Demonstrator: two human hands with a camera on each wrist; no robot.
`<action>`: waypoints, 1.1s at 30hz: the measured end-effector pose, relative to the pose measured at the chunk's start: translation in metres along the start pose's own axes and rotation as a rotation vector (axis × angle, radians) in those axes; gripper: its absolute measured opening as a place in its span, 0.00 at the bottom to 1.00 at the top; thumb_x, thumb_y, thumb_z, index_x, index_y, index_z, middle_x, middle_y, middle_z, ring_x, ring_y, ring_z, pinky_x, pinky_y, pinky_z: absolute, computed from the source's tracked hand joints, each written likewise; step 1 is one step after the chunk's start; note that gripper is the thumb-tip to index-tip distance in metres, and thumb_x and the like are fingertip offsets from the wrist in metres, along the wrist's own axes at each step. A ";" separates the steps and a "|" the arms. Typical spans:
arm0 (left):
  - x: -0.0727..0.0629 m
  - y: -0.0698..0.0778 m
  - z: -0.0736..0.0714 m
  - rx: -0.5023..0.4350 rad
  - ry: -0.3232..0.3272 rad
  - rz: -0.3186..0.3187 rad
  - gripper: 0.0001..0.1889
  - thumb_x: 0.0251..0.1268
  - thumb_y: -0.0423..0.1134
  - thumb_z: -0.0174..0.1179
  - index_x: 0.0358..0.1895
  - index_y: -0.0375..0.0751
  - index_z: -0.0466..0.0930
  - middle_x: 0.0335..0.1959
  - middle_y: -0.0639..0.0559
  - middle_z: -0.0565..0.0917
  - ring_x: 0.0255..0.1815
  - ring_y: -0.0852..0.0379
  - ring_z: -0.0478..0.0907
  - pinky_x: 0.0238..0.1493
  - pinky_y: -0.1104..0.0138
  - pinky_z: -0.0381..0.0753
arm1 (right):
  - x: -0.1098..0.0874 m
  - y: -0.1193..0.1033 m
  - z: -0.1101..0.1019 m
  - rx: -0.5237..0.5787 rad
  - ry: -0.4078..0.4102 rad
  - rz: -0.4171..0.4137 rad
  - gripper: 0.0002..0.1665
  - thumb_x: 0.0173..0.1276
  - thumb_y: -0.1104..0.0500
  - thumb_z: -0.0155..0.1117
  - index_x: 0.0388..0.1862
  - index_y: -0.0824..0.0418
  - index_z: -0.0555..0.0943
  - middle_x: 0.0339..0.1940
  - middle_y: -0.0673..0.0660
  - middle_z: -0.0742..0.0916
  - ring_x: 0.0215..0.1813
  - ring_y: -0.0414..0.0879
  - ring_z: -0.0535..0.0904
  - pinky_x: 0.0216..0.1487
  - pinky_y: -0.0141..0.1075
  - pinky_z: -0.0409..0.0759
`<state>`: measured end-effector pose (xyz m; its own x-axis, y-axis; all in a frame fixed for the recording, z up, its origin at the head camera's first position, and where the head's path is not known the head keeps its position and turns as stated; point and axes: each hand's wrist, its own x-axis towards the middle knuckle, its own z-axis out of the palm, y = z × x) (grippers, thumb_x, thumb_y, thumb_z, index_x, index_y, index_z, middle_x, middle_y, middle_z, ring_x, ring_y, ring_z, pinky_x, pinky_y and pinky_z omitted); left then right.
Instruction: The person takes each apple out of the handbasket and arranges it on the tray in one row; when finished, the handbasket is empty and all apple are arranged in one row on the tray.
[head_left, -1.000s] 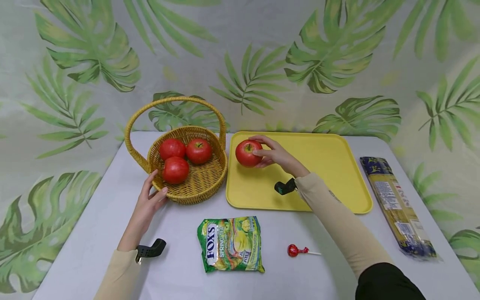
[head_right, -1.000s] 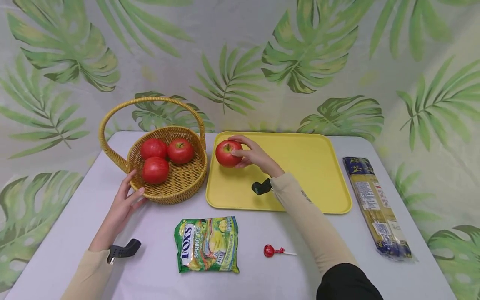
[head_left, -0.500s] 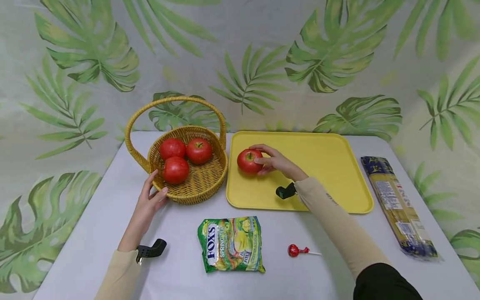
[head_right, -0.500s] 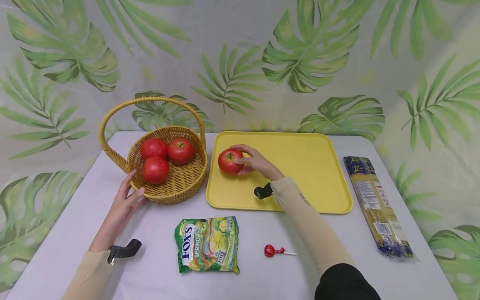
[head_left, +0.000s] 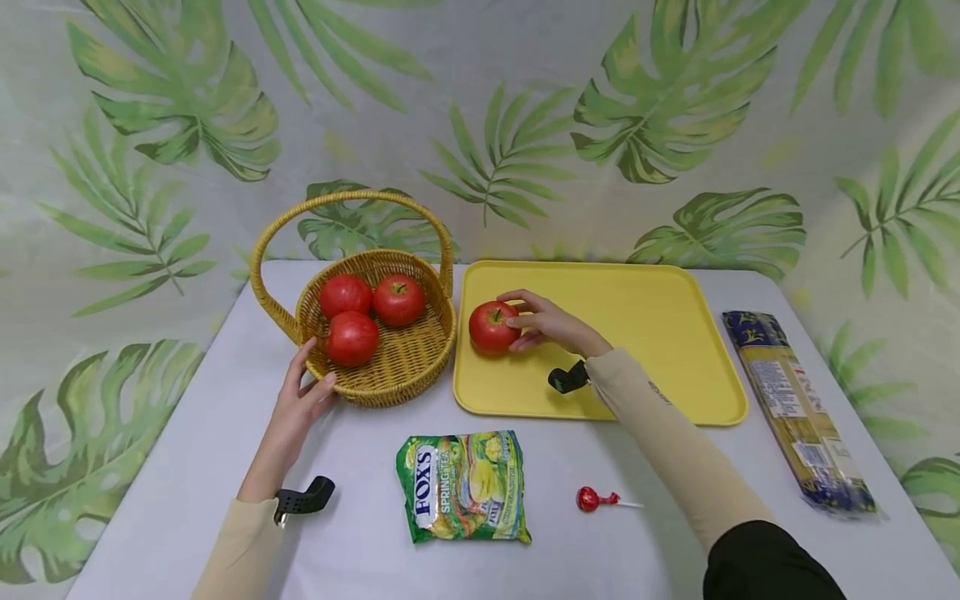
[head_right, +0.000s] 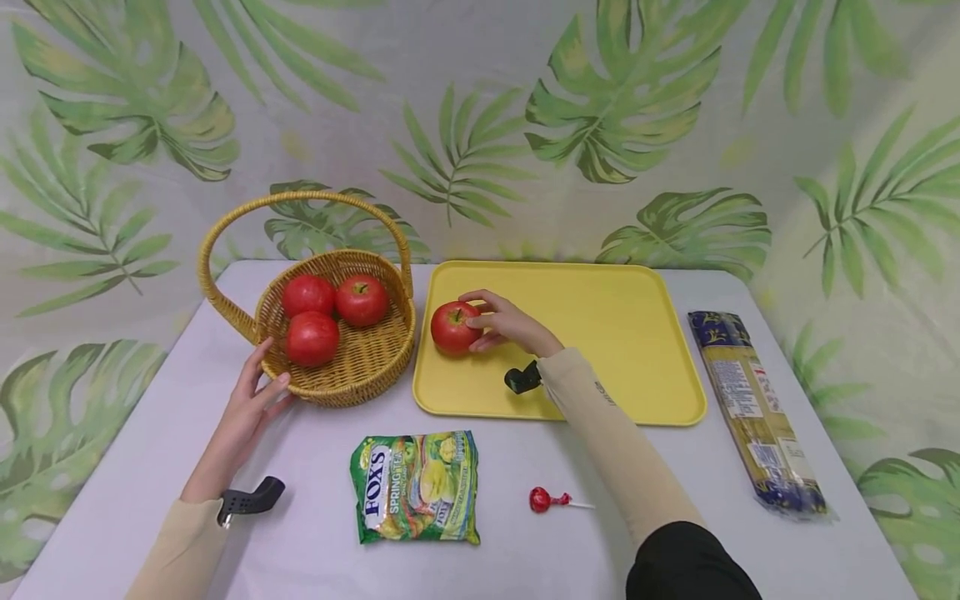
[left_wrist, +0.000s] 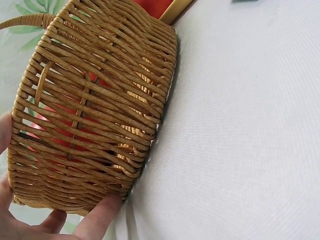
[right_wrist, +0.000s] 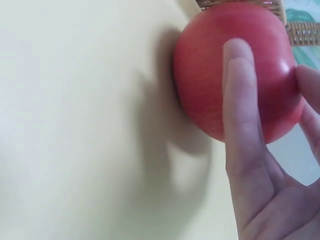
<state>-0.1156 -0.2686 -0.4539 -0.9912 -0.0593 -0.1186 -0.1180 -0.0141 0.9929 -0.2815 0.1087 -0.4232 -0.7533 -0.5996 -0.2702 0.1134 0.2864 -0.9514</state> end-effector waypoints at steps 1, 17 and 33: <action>0.000 0.000 0.000 -0.001 -0.001 0.002 0.36 0.74 0.36 0.49 0.77 0.57 0.39 0.76 0.49 0.34 0.72 0.39 0.48 0.66 0.48 0.58 | 0.000 0.001 0.000 -0.004 0.005 -0.004 0.28 0.74 0.60 0.53 0.70 0.59 0.61 0.66 0.66 0.66 0.35 0.55 0.84 0.48 0.50 0.80; 0.000 0.000 0.000 0.005 -0.007 0.012 0.36 0.75 0.35 0.48 0.78 0.56 0.39 0.76 0.49 0.35 0.72 0.38 0.49 0.65 0.49 0.59 | -0.012 -0.029 0.006 -0.122 0.110 -0.169 0.25 0.73 0.60 0.56 0.67 0.62 0.67 0.64 0.65 0.71 0.38 0.63 0.80 0.39 0.45 0.83; 0.002 -0.002 -0.001 -0.002 -0.005 0.003 0.37 0.75 0.35 0.48 0.78 0.55 0.38 0.76 0.49 0.34 0.72 0.38 0.48 0.66 0.48 0.59 | 0.028 -0.086 0.106 -0.308 -0.151 -0.335 0.30 0.72 0.58 0.58 0.69 0.60 0.64 0.66 0.64 0.71 0.44 0.54 0.80 0.42 0.46 0.80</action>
<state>-0.1170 -0.2693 -0.4564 -0.9918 -0.0545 -0.1156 -0.1148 -0.0163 0.9933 -0.2438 -0.0115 -0.3647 -0.6101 -0.7923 0.0040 -0.3343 0.2529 -0.9079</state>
